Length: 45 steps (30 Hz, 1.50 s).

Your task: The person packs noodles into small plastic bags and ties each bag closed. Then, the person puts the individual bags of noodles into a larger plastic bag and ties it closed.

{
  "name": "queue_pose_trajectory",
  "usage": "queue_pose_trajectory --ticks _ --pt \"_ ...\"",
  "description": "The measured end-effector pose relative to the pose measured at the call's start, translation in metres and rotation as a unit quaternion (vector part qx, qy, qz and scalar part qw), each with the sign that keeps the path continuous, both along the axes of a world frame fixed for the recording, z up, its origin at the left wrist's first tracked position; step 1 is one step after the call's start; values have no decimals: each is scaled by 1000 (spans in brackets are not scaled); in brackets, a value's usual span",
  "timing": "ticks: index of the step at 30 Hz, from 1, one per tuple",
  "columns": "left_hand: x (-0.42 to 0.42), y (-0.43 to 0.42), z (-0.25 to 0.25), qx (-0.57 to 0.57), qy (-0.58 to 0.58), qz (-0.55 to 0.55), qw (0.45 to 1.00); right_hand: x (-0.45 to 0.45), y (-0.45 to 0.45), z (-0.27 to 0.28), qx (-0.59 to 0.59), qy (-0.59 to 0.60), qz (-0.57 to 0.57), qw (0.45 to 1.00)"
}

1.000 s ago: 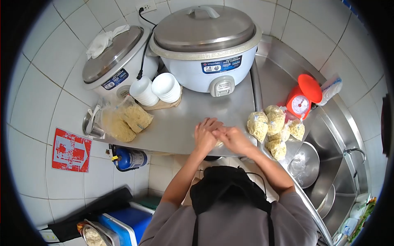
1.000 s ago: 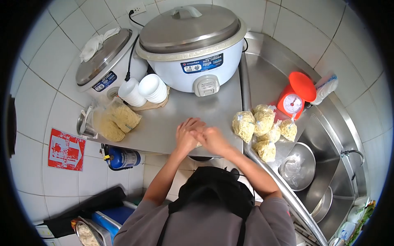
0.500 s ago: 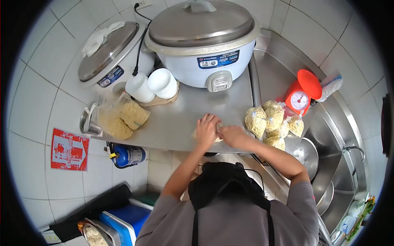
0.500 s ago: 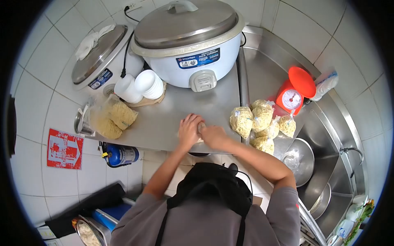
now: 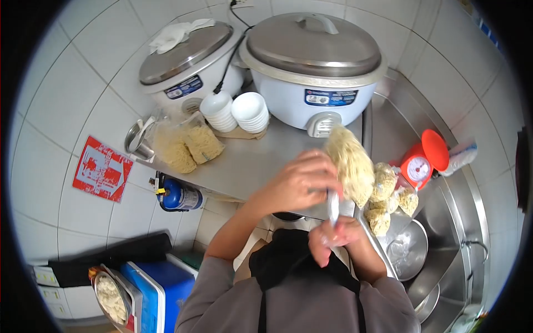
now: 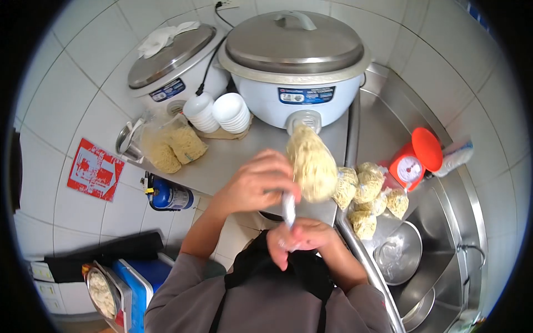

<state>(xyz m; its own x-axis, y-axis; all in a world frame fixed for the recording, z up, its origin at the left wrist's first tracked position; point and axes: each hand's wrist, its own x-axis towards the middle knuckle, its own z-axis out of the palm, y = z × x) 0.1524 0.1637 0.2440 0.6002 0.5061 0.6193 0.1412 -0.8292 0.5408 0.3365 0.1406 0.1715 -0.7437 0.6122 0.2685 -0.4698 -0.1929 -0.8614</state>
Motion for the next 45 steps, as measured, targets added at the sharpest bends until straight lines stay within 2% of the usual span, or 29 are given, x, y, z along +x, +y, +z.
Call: queue_pose_trajectory --ticks 1,3,4,5,6,7,8,11,14,17,20,23,26,27,30,33,36,39,42,45 --pt "-3 -8 3 3 -66 -43 997 2 8 -14 94 -75 -30 992" --pt "-14 -16 -5 -29 41 -17 999 8 20 -41 274 -219 -91 932" --pt "-19 -17 -11 -44 93 -4 995 7 38 -40 262 -257 -33 930" --pt "-23 -11 -25 -85 85 -1 993 5 55 -39 251 -297 24 921" --pt "-25 -7 -42 -87 85 33 992 -1 82 -30 133 -302 167 929" --pt "-26 -1 -60 -87 85 67 990 -8 82 -19 133 -278 127 943" --pt "-26 4 -78 -89 83 100 987 -14 81 -19 174 -322 55 929" --pt "-24 17 -128 -194 -51 193 961 -30 69 -15 283 -436 -165 838" --pt "-18 13 -143 -371 -132 258 882 -38 56 -28 363 -380 -309 793" --pt "-16 15 -144 -467 -159 197 847 -30 61 -52 548 -313 -352 691" --pt "-24 17 -152 -433 -78 173 881 -20 65 -53 644 -304 -282 643" --pt "-10 14 -172 -359 -148 232 892 -24 42 -47 518 -347 -379 684" --pt "7 11 -183 -389 -213 282 851 -34 18 -75 404 -353 -458 709" --pt "13 7 -183 -405 -209 295 840 -38 18 -82 333 -379 -458 732" --pt "24 3 -181 -429 -299 293 801 -44 18 -92 227 -361 -480 767" --pt "30 5 -193 -444 -362 270 774 -45 18 -100 241 -337 -510 754" --pt "34 7 -199 -458 -348 278 769 -49 14 -103 204 -330 -543 745" --pt "36 8 -198 -437 -299 292 796 -51 14 -103 172 -330 -561 740" --pt "37 5 -202 -305 -226 332 864 -46 17 -113 142 -323 -568 743" --pt "37 10 -209 -235 -170 347 892 -37 17 -109 149 -356 -536 751"
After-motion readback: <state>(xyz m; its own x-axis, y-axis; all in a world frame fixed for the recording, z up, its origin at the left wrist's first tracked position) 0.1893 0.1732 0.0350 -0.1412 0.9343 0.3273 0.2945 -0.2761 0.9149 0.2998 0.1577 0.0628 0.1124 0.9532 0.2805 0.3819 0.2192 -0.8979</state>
